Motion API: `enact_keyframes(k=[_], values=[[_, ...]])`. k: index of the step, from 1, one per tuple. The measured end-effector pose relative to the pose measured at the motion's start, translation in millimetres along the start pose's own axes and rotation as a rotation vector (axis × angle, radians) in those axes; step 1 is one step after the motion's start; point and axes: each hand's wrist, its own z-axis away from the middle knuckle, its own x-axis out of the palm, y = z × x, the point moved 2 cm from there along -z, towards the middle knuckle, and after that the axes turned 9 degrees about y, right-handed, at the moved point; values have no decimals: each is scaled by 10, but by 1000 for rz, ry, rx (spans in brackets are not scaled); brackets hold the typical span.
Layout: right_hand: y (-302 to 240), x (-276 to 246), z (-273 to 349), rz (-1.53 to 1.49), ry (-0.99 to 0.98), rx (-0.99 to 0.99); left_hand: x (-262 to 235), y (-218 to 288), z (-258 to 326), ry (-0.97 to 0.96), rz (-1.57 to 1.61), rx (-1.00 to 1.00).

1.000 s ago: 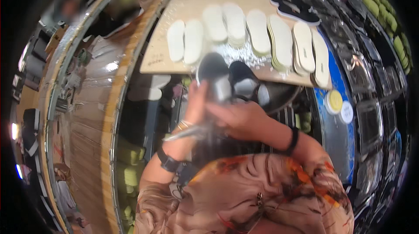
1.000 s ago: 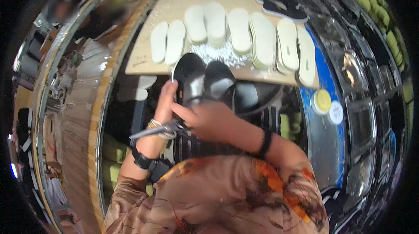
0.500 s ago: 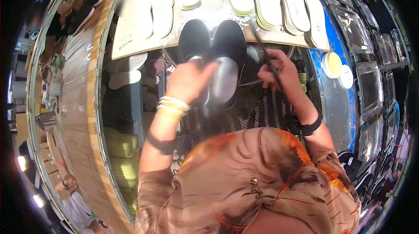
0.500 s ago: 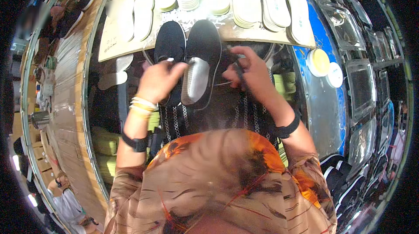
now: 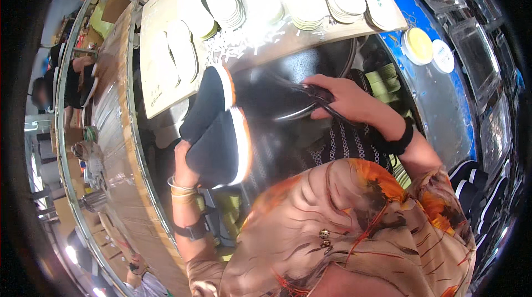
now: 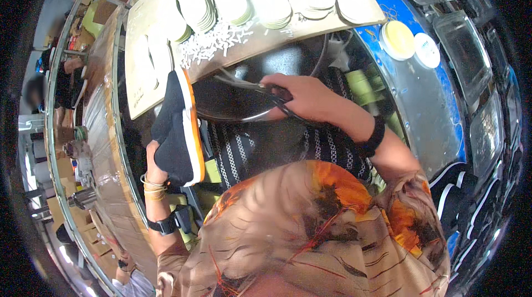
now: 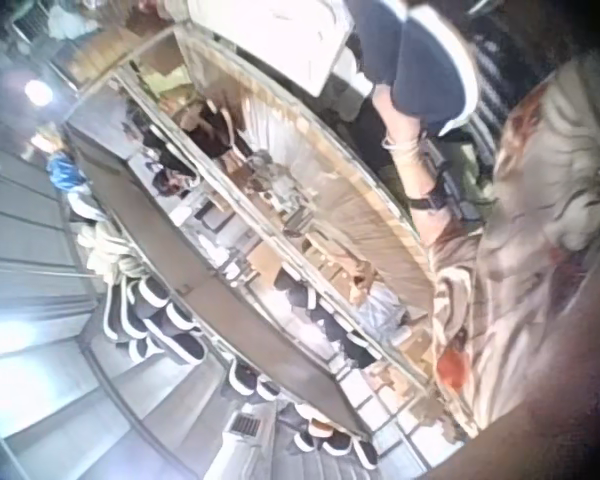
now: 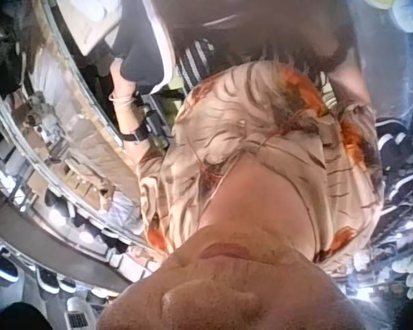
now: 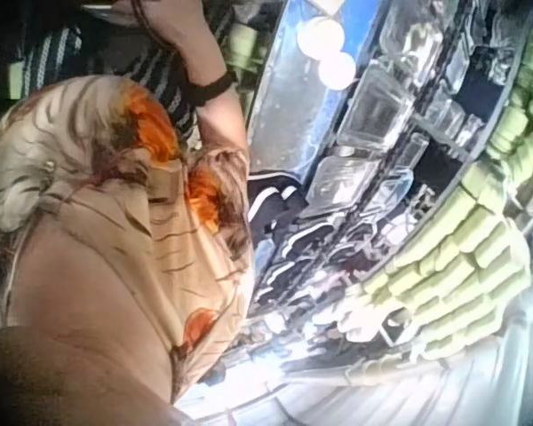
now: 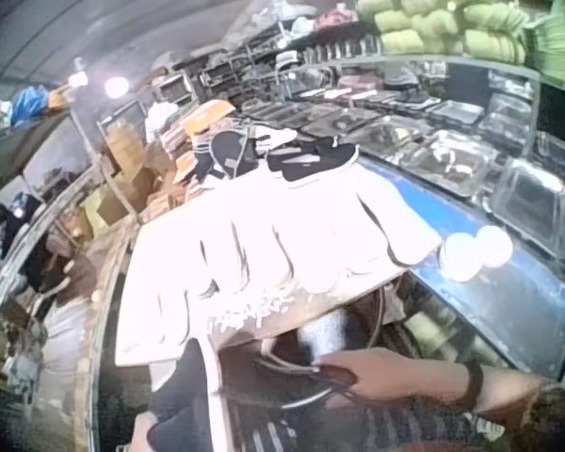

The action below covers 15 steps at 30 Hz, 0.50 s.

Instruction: The person trims the edges of shoes using shears, places them on a rack, and then inserts insoles into another pair of shoes by hand. Finally, the person retrieves a stack of insoles from a shelf and places them onto the workbench.

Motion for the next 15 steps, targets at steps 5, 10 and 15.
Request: enact_keyframes(k=[5, 10, 15], values=[[-250, 16, -129, 181, 42, -256, -31, 249, 39, -179, -52, 79], [-296, 45, -112, 372, -79, -291, -88, 383, 142, -240, -140, 236], [13, -30, 206, 390, -112, 67, -68, -21, 26, -243, -288, 315]])
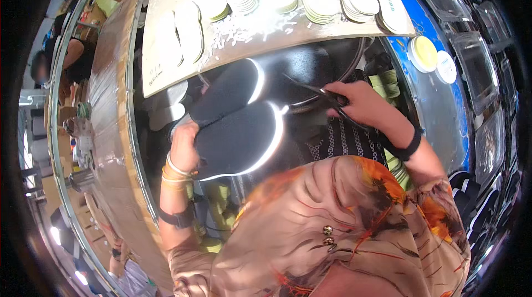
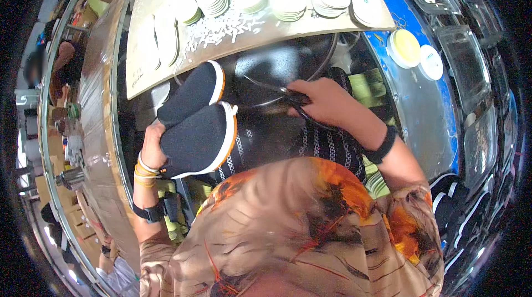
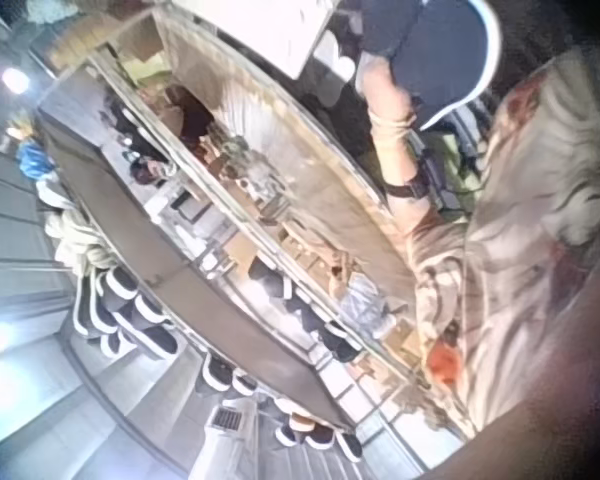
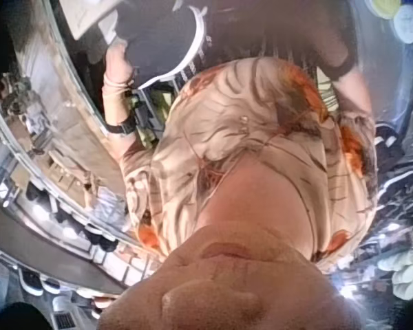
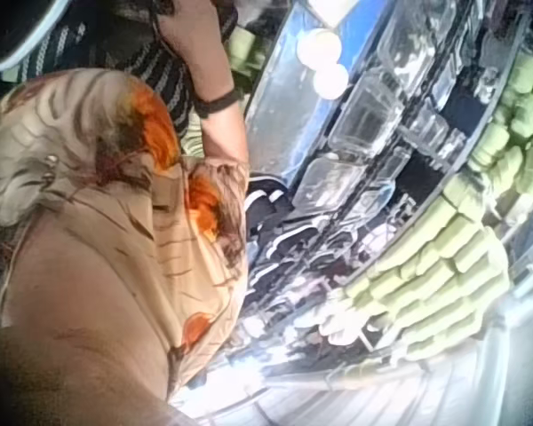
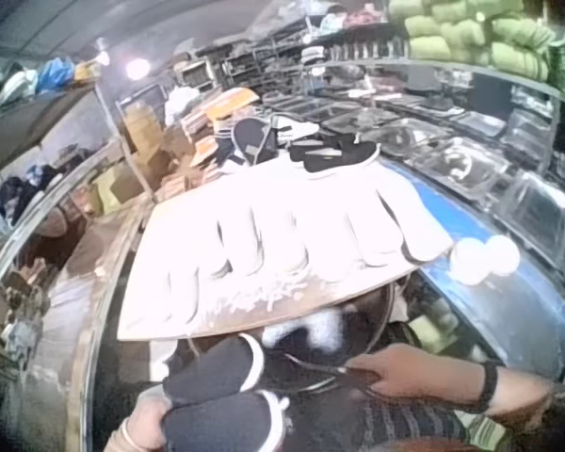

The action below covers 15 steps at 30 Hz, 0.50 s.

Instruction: The person trims the edges of shoes using shears, places them on a rack, and then inserts insoles into another pair of shoes by hand. Finally, the person retrieves a stack of insoles from a shelf and places them onto the workbench.

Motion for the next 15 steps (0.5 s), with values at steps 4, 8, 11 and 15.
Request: enact_keyframes(k=[4, 8, 11, 15], values=[[-31, 42, 211, -160, 126, -233, -29, -19, -42, 38, 82, -51], [-216, 44, 195, -77, 202, -376, -22, 94, -98, 65, -11, 5], [-139, 119, 204, -22, 156, -241, 91, -26, -102, 50, 10, -136], [-103, 136, 240, -106, 44, 10, 415, -462, 106, 206, 199, -250]])
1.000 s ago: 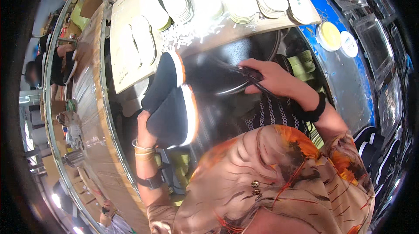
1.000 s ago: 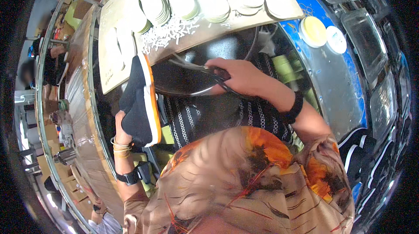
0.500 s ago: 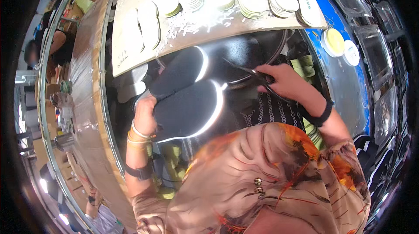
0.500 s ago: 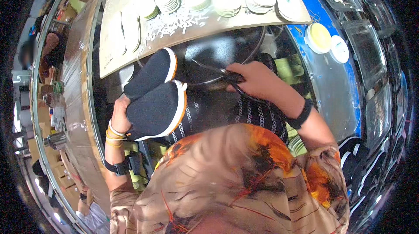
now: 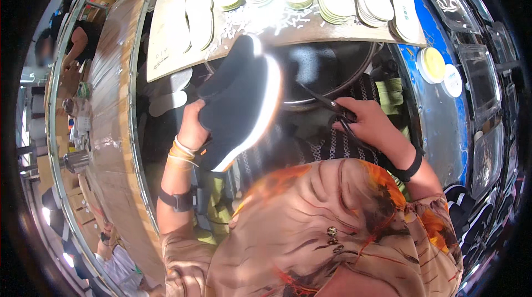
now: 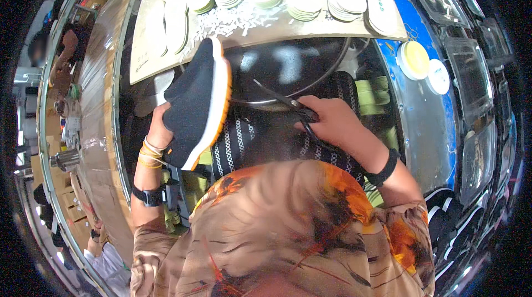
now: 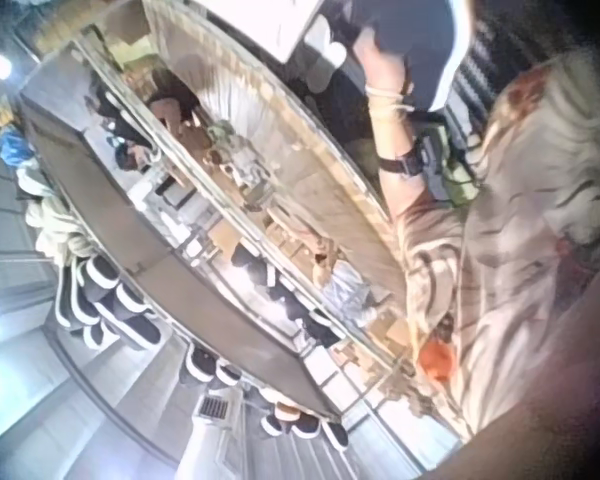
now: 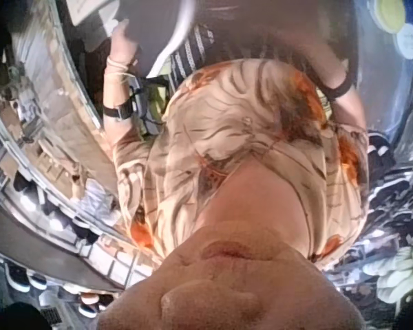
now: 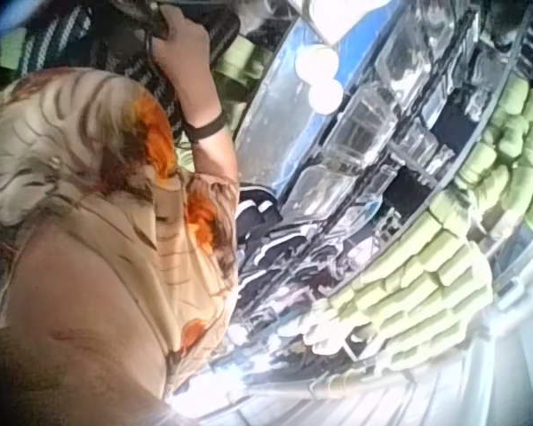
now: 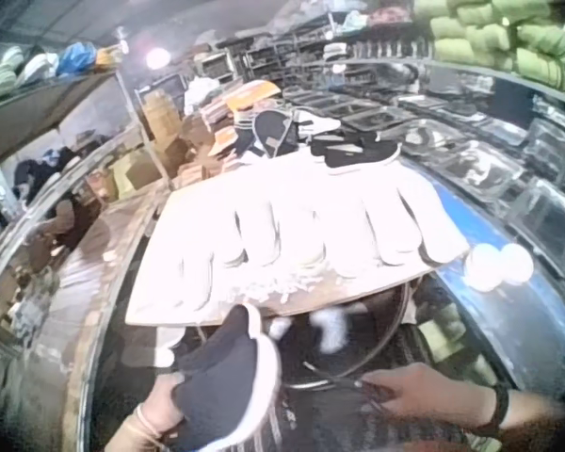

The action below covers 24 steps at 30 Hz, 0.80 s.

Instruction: The person trims the edges of shoes using shears, places them on a rack, and then inserts insoles into another pair of shoes by hand. Finally, the person retrieves a stack of insoles from a shelf and places them onto the workbench.

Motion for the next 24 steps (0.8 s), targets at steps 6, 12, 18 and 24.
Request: enact_keyframes(k=[6, 12, 18, 24], values=[[-173, 152, -49, 6, 103, -321, 62, 115, -140, 44, 812, -536], [-435, 82, -192, 155, 59, -201, 234, 440, 509, 85, 701, -468], [371, -394, 137, 12, 651, 172, 401, 510, 254, 232, 597, -458], [2191, -1149, 1581, 572, 906, 690, 575, 453, -284, 312, 526, -440]])
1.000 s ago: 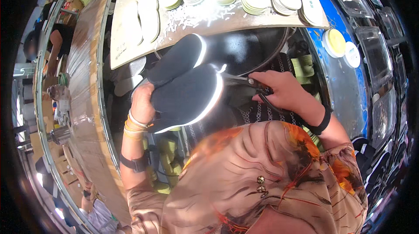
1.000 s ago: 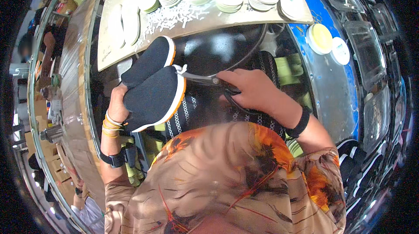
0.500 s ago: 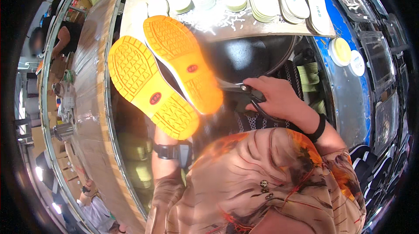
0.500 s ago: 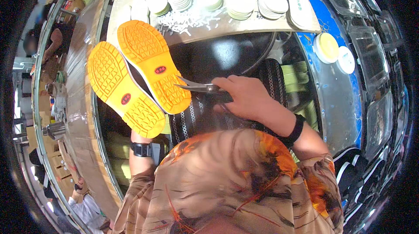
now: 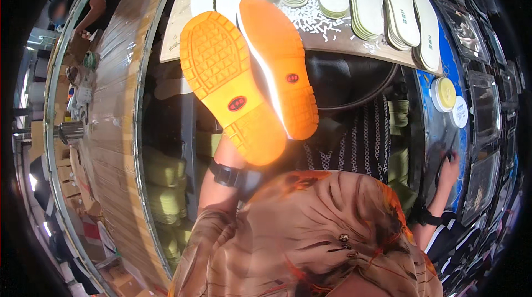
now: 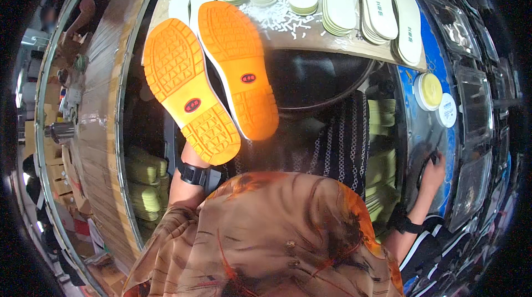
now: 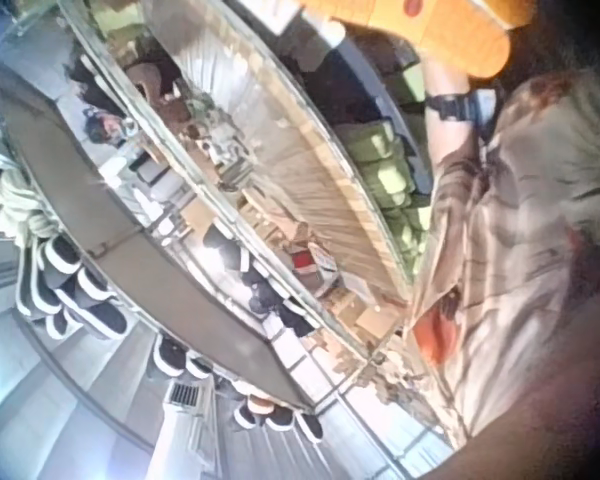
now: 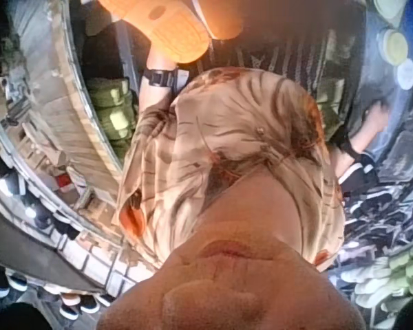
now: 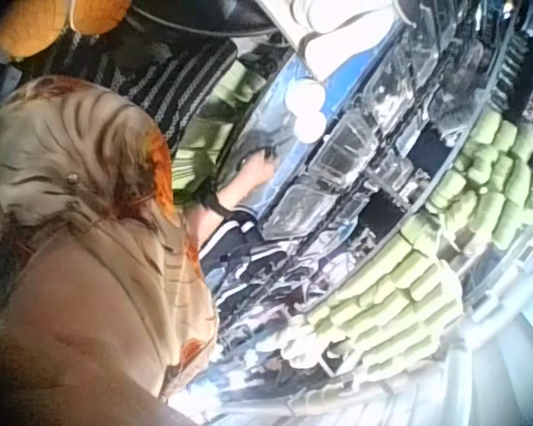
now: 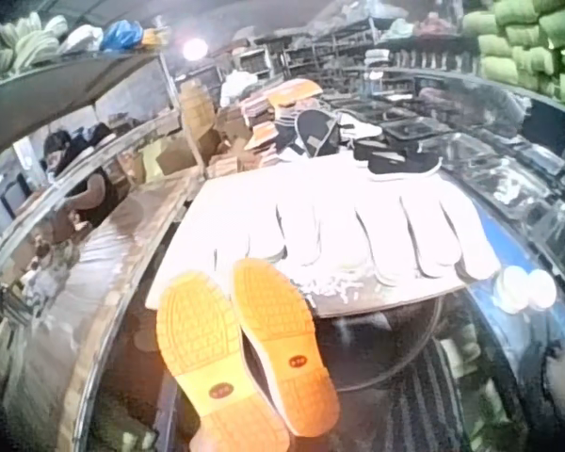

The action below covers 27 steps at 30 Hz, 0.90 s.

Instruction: The person trims the edges of shoes using shears, places them on a rack, and then inserts insoles into another pair of shoes by hand. Finally, the person retrieves a stack of insoles from a shelf and places them onto the workbench.

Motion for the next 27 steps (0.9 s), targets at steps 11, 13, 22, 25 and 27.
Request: enact_keyframes(k=[11, 13, 22, 25, 27], values=[[-1064, -325, -101, 170, -277, -78, 110, 231, 285, 27, -144, 212], [-2026, -374, 106, -328, -395, -236, 107, 294, 193, 44, -166, 271], [-3996, 67, 869, -402, -893, -1101, 154, 187, 90, -315, -331, 447], [-4381, -27, 392, -330, -1116, -1018, -375, 349, -84, -510, 39, -40], [-4789, 85, 152, -287, -998, -1209, -714, 394, -423, -373, -67, 83]])
